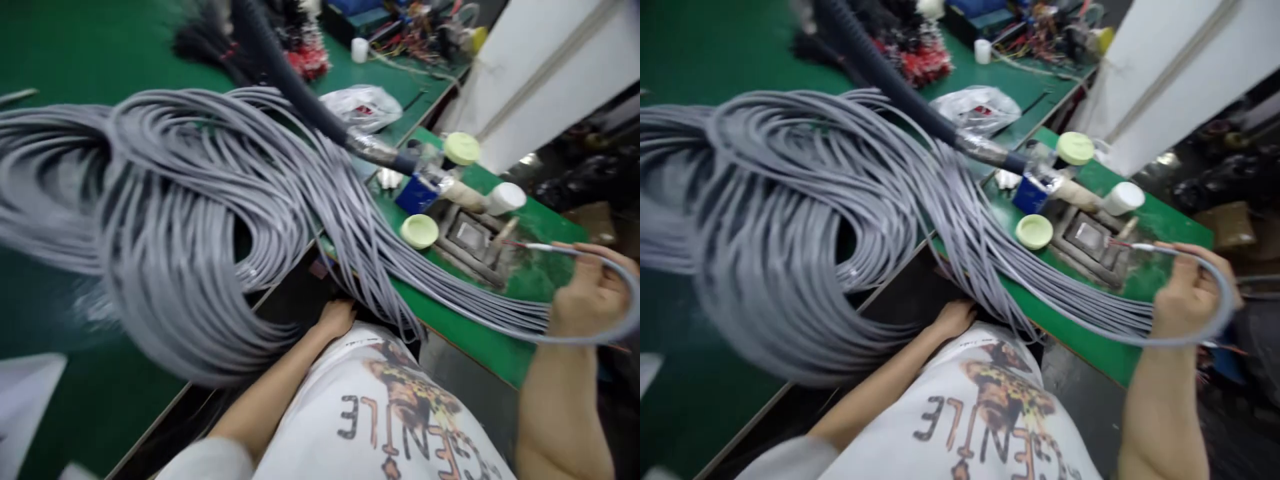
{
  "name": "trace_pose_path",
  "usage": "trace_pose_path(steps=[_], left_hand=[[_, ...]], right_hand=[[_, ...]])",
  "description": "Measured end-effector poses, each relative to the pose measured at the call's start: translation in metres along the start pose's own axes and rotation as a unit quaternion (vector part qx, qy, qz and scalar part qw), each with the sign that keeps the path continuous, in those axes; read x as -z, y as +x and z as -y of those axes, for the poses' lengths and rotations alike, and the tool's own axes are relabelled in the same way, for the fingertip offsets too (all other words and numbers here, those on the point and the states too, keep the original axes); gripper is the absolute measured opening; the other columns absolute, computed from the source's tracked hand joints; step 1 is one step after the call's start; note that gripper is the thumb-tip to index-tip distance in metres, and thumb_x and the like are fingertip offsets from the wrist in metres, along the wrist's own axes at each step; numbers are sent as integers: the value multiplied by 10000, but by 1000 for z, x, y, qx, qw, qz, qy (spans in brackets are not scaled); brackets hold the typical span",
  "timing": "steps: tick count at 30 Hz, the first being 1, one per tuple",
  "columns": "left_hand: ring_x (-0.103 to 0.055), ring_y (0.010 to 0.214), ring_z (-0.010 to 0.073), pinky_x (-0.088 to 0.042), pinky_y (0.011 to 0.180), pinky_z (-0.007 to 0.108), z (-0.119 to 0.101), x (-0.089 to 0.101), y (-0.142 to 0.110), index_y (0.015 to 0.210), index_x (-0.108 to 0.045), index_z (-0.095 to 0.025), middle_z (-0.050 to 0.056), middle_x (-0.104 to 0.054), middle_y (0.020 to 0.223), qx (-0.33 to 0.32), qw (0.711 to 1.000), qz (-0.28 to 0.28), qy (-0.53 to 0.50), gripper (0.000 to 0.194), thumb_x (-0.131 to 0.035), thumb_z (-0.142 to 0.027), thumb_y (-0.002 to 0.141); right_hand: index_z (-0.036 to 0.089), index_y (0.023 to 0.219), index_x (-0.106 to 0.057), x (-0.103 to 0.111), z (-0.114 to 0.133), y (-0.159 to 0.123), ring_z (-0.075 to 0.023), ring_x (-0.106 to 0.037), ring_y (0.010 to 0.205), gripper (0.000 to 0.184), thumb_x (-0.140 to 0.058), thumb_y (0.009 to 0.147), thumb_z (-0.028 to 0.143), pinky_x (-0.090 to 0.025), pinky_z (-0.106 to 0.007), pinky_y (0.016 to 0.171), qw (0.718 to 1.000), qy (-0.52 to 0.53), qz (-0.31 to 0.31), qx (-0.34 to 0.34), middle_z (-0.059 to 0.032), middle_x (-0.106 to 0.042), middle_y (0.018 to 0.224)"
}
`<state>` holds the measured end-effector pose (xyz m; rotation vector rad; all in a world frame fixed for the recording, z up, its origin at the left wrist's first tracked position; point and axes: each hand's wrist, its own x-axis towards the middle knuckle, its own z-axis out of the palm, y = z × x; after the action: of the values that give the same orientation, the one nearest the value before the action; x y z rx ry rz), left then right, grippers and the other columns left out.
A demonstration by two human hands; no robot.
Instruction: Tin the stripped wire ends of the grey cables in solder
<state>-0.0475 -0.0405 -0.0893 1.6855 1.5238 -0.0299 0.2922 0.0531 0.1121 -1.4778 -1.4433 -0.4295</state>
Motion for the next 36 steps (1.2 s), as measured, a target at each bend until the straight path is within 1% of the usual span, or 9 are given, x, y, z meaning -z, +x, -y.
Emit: trace_pose_path(steps=[2,3,6,9,12,14,17,23,36], left_hand=[[-646,1032,260,-472,889,347,-2,15,-20,1103,-663,-210,98,-709,1093,-46,999,28,5,322,-444,-319,894],[-657,1006,248,-476,871,324,-4,23,-29,1076,-677,-228,84,-719,1068,-69,996,47,0,321,-433,-344,902],[-646,1029,232,-470,877,292,-13,49,-49,1120,-669,-231,66,-699,1136,-155,975,122,-105,366,-415,-399,917],[-638,1033,217,-468,893,270,-30,72,-60,1149,-663,-230,54,-697,1147,-170,957,138,-191,391,-445,-444,905],[-638,1020,212,-475,891,267,-47,84,-62,1147,-667,-229,50,-700,1136,-178,944,146,-235,386,-474,-449,895],[-639,1018,212,-478,893,269,-54,86,-60,1141,-668,-221,51,-701,1130,-184,940,149,-247,379,-483,-443,895],[-641,1018,212,-479,901,273,-57,82,-55,1138,-667,-209,53,-703,1121,-191,937,143,-255,372,-495,-433,894],[-641,1030,222,-485,915,285,-52,73,-51,1144,-664,-204,62,-701,1131,-188,940,130,-255,381,-509,-438,886],[-644,993,213,-486,886,276,-52,77,-51,1118,-680,-209,62,-707,1093,-202,939,127,-249,357,-506,-422,891]], right_hand=[[205,902,-701,2,-16,10,-243,-689,751,187,-553,898,320,-511,-371,719,999,37,21,0,-112,-715,806],[202,903,-693,-1,-23,13,-241,-692,767,186,-550,898,321,-512,-360,731,998,45,41,-10,-122,-719,827],[188,919,-662,-15,-45,15,-219,-688,779,228,-501,917,350,-515,-329,750,992,64,100,-38,-130,-722,831],[177,924,-652,-26,-56,13,-204,-678,816,257,-472,927,361,-515,-332,787,989,53,131,-50,-107,-714,857],[190,924,-655,-33,-59,12,-195,-669,843,254,-462,930,355,-513,-350,816,988,34,144,-51,-65,-704,886],[202,916,-656,-37,-58,13,-190,-665,846,246,-465,927,356,-509,-351,824,987,25,152,-47,-47,-705,880],[206,912,-660,-45,-57,14,-196,-659,870,237,-475,922,353,-496,-354,849,985,16,167,-36,-42,-714,849],[233,936,-672,-58,-64,12,-200,-649,897,213,-489,912,339,-482,-363,860,981,-4,190,-28,-31,-716,910],[248,891,-683,-70,-56,12,-218,-634,872,184,-512,889,316,-481,-350,815,972,-44,229,15,-20,-727,866]])
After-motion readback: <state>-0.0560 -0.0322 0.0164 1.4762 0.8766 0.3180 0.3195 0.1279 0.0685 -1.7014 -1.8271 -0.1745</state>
